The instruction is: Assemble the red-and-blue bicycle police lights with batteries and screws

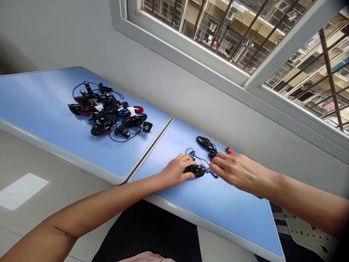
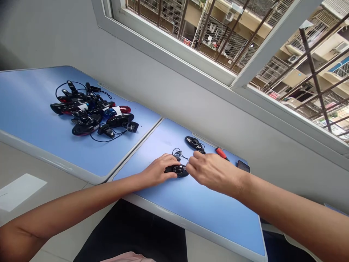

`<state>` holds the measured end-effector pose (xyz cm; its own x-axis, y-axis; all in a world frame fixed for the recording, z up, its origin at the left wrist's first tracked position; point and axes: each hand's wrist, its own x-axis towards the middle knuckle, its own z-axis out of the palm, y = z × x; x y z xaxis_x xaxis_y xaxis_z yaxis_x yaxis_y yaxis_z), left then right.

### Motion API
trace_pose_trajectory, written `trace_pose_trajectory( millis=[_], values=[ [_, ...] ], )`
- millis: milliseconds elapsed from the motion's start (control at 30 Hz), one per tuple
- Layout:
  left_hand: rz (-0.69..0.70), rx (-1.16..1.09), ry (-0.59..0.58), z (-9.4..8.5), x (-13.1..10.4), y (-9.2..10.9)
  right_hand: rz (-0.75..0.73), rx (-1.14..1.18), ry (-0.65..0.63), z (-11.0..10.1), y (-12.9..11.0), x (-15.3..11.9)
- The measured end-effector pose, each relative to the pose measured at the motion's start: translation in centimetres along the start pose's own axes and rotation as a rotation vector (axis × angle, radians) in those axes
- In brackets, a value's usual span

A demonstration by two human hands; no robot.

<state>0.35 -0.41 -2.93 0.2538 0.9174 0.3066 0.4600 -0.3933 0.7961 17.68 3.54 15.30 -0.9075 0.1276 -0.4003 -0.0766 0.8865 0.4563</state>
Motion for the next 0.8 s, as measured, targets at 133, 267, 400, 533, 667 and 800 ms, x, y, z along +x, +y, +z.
trace_pose_trajectory(
  millis=[133, 267, 400, 533, 667, 800],
  values=[
    [-0.005, 0.003, -0.009, -0.1, 0.0, 0.0, -0.215, -0.091, 0.105, 0.2, 0.8, 0.3],
    [0.010, 0.007, -0.006, 0.0, -0.1, -0.1, -0.236, -0.182, 0.164, 0.6, 1.4, 0.2],
    [0.018, 0.009, 0.004, 0.1, -0.1, -0.1, -0.205, -0.224, 0.202, 0.7, 1.1, -0.4],
    [0.032, 0.023, 0.018, 0.2, -0.1, -0.1, -0.006, -0.043, -0.026, 0.0, -0.6, 0.3],
    [0.048, 0.044, 0.031, 0.5, -0.1, -0.1, 0.504, 0.213, -0.400, -1.7, -1.6, 2.4],
    [0.050, 0.050, 0.035, 0.5, -0.2, -0.1, 0.725, 0.416, -0.569, -2.6, -0.6, 3.4]
  ],
)
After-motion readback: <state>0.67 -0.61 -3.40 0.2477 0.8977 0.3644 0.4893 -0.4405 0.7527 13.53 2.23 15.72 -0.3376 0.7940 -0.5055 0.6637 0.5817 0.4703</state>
